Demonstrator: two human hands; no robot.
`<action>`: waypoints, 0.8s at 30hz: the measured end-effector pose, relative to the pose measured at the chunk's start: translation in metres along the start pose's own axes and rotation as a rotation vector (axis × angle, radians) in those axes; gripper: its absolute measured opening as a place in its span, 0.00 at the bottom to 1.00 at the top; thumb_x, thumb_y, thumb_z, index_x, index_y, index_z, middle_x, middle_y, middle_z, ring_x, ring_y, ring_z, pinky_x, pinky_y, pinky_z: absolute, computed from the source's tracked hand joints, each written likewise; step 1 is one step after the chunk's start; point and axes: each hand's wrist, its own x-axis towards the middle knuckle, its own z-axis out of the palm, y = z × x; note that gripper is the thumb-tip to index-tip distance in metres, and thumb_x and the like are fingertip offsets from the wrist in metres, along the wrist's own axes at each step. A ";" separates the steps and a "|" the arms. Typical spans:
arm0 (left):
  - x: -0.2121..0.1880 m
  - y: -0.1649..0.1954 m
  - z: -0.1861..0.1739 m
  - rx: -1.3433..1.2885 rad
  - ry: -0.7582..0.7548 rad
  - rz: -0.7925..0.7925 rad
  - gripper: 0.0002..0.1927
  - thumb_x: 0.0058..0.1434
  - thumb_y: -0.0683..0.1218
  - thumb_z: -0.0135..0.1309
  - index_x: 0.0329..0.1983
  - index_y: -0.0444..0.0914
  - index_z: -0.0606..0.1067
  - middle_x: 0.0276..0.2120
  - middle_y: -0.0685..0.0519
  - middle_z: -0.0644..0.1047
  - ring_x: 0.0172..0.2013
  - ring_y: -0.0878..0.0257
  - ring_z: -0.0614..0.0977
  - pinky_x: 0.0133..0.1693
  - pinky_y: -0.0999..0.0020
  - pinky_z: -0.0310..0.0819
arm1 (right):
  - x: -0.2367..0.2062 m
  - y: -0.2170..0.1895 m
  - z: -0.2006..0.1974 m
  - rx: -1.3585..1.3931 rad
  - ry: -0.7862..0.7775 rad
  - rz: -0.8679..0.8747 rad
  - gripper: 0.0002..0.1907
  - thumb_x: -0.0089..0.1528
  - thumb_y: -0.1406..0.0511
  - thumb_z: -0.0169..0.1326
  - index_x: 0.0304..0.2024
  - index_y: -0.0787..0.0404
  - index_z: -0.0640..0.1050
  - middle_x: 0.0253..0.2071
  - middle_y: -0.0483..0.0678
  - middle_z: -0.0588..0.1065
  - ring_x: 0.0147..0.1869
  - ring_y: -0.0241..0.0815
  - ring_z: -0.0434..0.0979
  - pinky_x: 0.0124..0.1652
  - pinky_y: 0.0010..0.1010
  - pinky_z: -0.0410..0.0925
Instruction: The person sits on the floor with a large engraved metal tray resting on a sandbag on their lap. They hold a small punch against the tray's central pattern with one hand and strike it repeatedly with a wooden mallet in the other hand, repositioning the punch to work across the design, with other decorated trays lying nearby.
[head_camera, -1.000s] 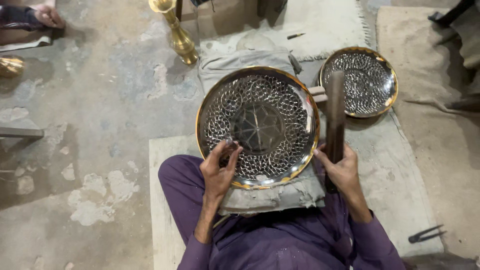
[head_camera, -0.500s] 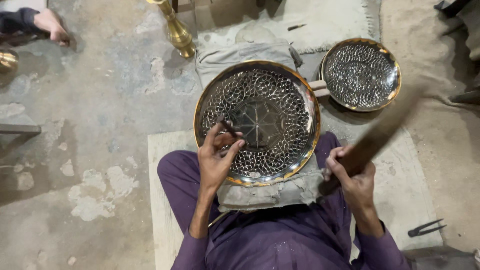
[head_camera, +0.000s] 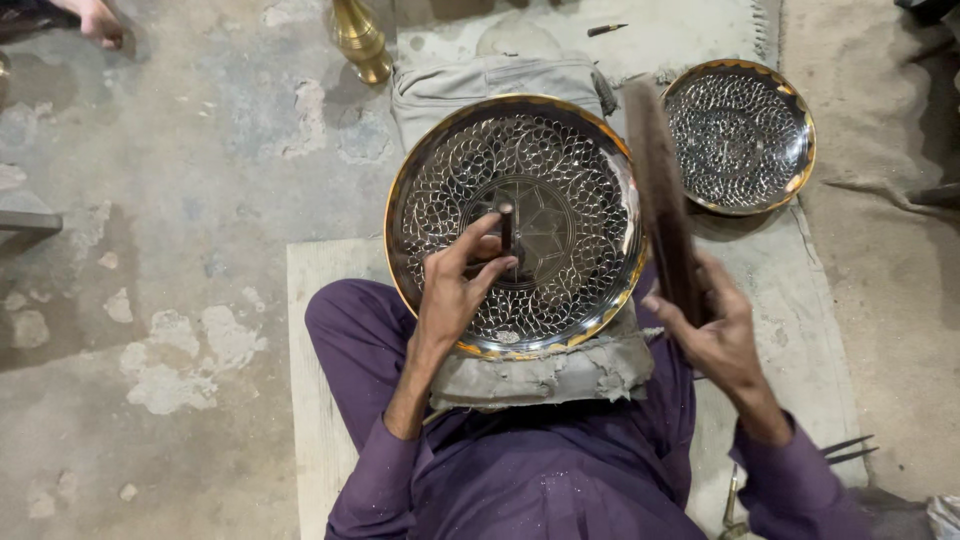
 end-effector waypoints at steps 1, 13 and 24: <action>0.002 0.000 0.000 0.007 -0.019 0.001 0.28 0.60 0.38 0.64 0.64 0.40 0.72 0.40 0.46 0.85 0.42 0.58 0.89 0.44 0.64 0.87 | 0.004 0.000 -0.005 -0.052 -0.002 -0.036 0.33 0.61 0.68 0.62 0.68 0.65 0.68 0.42 0.48 0.78 0.43 0.38 0.81 0.42 0.31 0.76; 0.005 -0.003 0.000 0.120 -0.142 0.090 0.27 0.61 0.37 0.61 0.64 0.38 0.72 0.46 0.44 0.83 0.46 0.57 0.87 0.46 0.64 0.84 | 0.035 -0.019 -0.039 -0.672 0.003 -0.299 0.36 0.60 0.64 0.66 0.70 0.55 0.70 0.47 0.55 0.79 0.43 0.49 0.82 0.43 0.38 0.75; 0.001 -0.008 0.005 0.157 -0.141 0.126 0.28 0.63 0.37 0.58 0.67 0.44 0.71 0.47 0.46 0.83 0.46 0.57 0.87 0.47 0.64 0.85 | 0.051 -0.008 -0.041 -1.059 -0.065 -0.378 0.34 0.61 0.62 0.65 0.70 0.47 0.73 0.48 0.48 0.79 0.34 0.42 0.78 0.30 0.31 0.73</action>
